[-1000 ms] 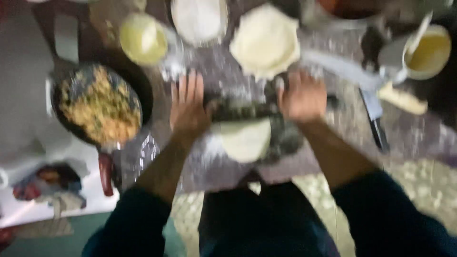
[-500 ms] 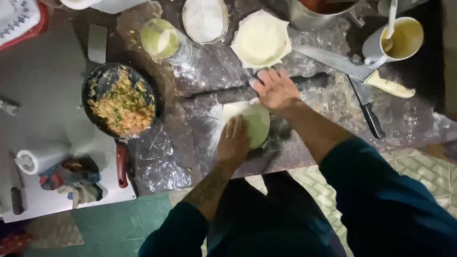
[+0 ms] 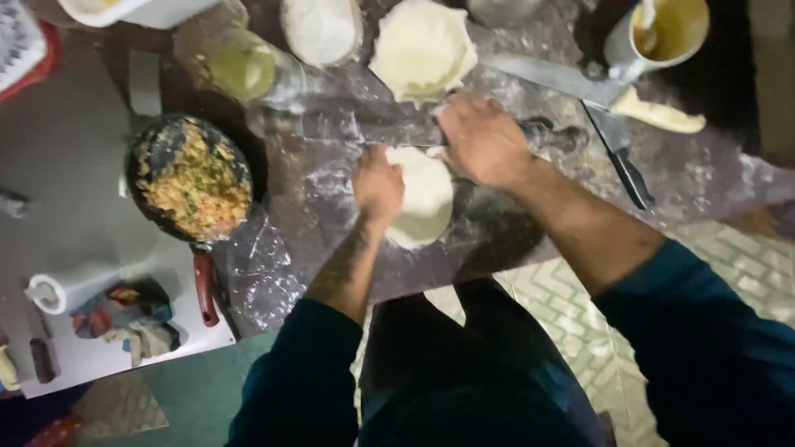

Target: The person is preparing dough for pastries.

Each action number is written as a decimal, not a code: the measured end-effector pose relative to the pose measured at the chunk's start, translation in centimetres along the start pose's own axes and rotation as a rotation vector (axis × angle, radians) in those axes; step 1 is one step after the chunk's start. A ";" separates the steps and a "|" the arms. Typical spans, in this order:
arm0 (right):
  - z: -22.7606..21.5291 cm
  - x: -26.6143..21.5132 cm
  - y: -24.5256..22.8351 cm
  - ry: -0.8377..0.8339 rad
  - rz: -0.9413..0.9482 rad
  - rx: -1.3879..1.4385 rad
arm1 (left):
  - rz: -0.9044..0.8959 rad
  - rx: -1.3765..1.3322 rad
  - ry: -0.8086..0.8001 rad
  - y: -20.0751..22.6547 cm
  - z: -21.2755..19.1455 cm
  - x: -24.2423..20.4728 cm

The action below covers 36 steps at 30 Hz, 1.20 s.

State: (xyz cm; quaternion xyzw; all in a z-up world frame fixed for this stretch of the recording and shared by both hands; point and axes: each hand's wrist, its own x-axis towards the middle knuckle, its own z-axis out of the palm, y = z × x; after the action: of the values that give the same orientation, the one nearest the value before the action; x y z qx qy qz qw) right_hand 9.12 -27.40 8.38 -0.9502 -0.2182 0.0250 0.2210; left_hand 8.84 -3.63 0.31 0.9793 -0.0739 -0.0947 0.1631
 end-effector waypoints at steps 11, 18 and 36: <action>-4.4 -24.3 -2.8 0.075 0.793 0.351 | 0.024 -0.546 -0.370 -3.7 -6.9 -3.1; -4.4 -31.0 -5.1 0.090 0.947 0.434 | 0.111 -0.896 -0.063 -1.5 -14.1 -9.7; -1.1 -6.4 -6.1 -0.250 -0.004 0.091 | 0.475 0.428 -0.195 -10.0 -1.1 -8.5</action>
State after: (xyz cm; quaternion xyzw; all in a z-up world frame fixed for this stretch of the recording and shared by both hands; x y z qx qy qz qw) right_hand 1.09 -25.67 11.70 -0.9282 -0.2444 0.1526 0.2352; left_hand 1.99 7.55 -0.68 0.9331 -0.3334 -0.1295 -0.0368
